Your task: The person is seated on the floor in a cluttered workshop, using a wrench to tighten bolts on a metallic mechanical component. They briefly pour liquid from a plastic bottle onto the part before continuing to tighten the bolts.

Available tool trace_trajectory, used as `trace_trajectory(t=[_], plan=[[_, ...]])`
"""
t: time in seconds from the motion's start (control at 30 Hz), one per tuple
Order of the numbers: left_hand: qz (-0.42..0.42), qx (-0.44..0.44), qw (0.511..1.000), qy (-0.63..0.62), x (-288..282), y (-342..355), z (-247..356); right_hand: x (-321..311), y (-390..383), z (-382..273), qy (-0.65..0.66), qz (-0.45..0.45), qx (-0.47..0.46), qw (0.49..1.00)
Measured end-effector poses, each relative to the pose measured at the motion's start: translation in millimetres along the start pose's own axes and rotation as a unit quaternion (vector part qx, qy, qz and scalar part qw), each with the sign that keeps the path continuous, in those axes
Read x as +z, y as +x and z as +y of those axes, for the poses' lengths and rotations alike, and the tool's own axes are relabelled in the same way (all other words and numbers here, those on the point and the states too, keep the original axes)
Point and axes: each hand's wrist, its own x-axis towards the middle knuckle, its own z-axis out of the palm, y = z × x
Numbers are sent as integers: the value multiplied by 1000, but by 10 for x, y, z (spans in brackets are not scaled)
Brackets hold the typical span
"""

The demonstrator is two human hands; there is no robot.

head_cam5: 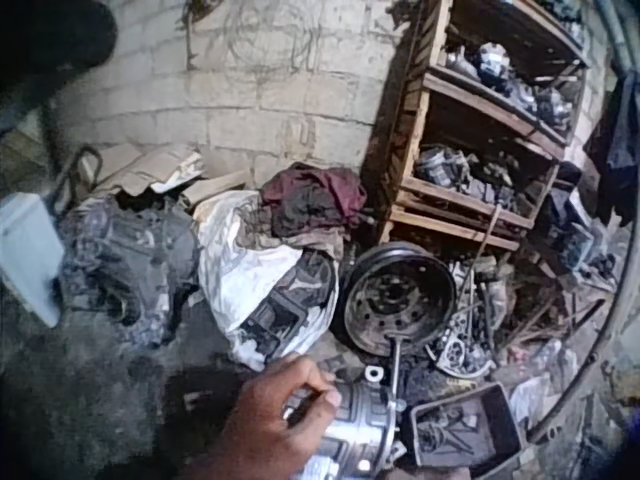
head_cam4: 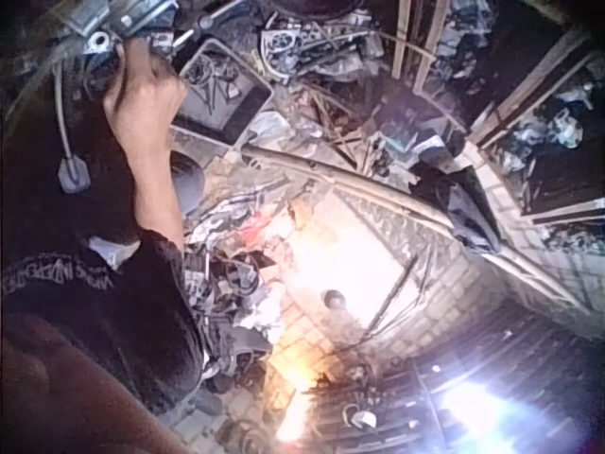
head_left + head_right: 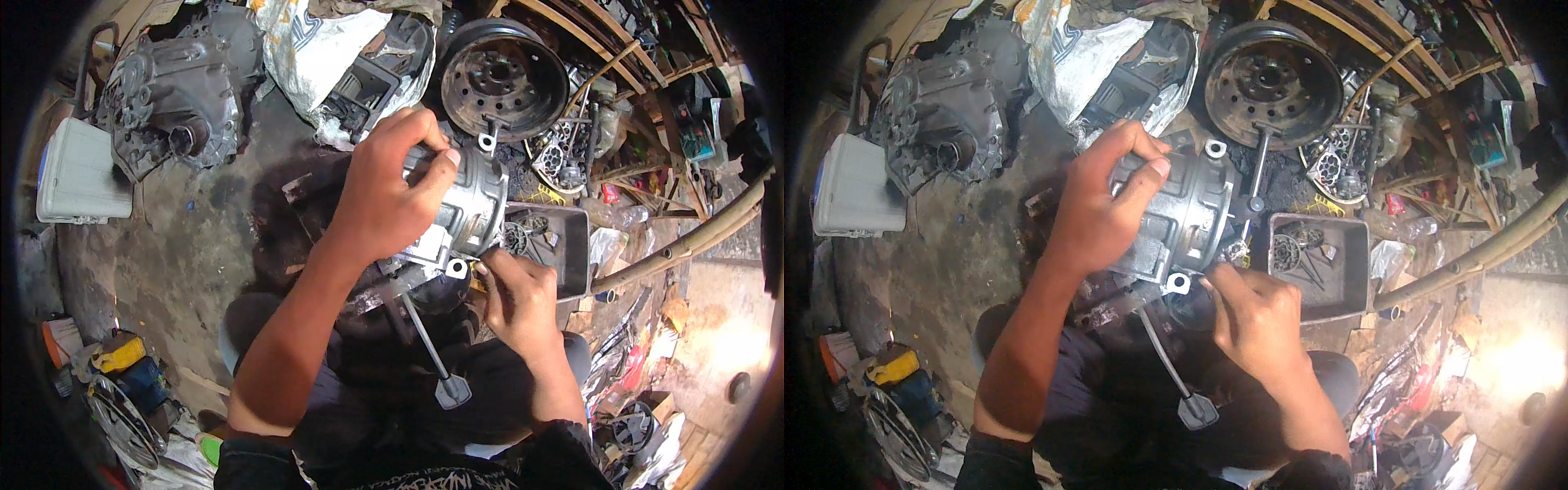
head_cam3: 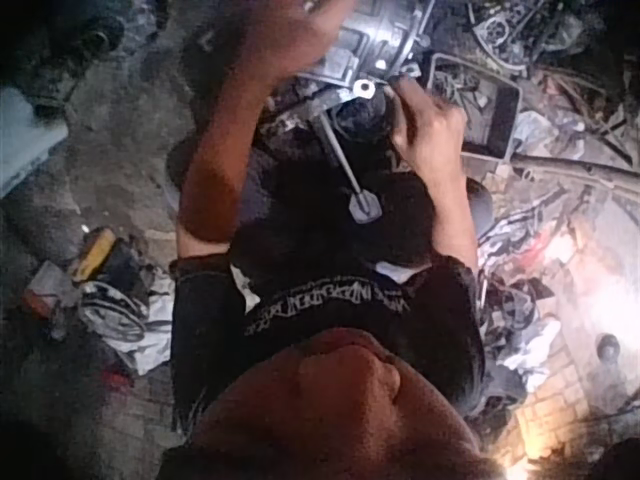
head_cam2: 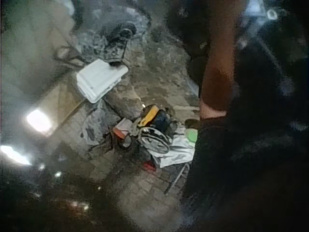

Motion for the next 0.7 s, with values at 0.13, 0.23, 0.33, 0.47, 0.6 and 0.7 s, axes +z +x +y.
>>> trace_trajectory(t=[0.13,0.23,0.33,0.47,0.6,0.7], plan=[[0,-10,1000,7,-26,3,19,-19,-22,48,-10,-10,-7,1000],[6,0,1000,12,-5,-2,13,-33,-78,47,-14,-13,6,1000],[9,7,1000,21,-8,5,14,-30,-28,5,-10,-2,3,1000],[12,3,1000,16,-11,-13,30,-4,-42,78,17,-21,10,1000],[4,-11,1000,17,-13,15,14,39,-1,63,21,1,-5,1000],[8,0,1000,22,-13,-1,40,12,-66,81,12,-15,18,1000]])
